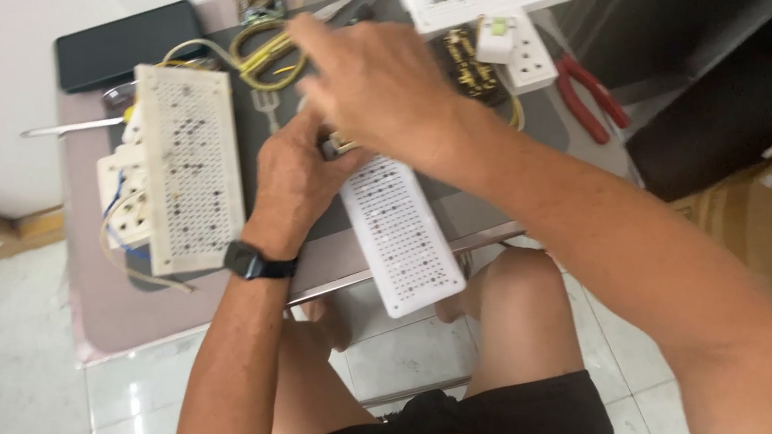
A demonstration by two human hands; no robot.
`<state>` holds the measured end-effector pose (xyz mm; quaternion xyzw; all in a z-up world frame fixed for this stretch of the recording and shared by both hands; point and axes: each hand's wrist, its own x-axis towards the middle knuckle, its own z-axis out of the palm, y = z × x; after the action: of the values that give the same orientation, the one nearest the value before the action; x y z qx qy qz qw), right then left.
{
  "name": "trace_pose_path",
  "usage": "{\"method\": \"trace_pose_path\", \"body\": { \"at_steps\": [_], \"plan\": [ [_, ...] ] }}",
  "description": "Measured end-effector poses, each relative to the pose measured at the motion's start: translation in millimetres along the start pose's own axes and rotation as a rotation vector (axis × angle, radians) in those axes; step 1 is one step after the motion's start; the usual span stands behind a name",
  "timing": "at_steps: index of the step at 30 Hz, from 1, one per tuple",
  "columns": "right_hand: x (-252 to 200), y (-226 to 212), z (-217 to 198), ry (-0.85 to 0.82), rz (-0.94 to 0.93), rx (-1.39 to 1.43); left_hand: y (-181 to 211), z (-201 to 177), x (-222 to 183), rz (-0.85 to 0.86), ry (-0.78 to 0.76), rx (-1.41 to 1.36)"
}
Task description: Wiring an electrical component by connecting wires to terminals using a screwdriver on a repair bench.
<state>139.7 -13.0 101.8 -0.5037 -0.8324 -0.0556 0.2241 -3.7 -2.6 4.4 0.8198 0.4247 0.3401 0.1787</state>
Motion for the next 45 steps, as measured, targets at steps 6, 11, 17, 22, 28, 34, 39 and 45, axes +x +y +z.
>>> {"method": "trace_pose_path", "body": {
  "at_steps": [6,11,17,22,28,34,39,45],
  "plan": [
    [-5.0,-1.0,-19.4,-0.177,0.012,0.076,9.1,-9.0,-0.9,0.032,-0.018,-0.058],
    [-3.7,6.4,0.6,0.018,0.053,-0.124,11.9,-7.7,-0.6,0.014,-0.041,0.017],
    [1.2,-0.3,-5.9,-0.098,0.102,0.044,-10.8,7.5,-3.9,0.093,-0.022,0.091],
    [-2.0,2.1,7.9,0.075,0.042,0.028,-24.2,19.2,-4.5,0.074,-0.029,0.155],
    [-3.6,7.2,11.6,0.079,-0.023,0.159,-31.4,22.8,-4.1,-0.094,-0.052,0.176],
    [-6.9,12.9,3.6,0.111,-0.067,0.138,-8.2,11.5,-4.2,-0.092,-0.049,0.068],
    [-3.7,8.3,12.3,0.211,0.026,-0.011,-18.2,18.9,-5.7,0.094,0.015,0.208],
    [-3.9,-0.6,-2.5,0.035,0.075,0.052,-16.9,17.3,-4.4,0.106,0.010,0.126]
  ]
}}
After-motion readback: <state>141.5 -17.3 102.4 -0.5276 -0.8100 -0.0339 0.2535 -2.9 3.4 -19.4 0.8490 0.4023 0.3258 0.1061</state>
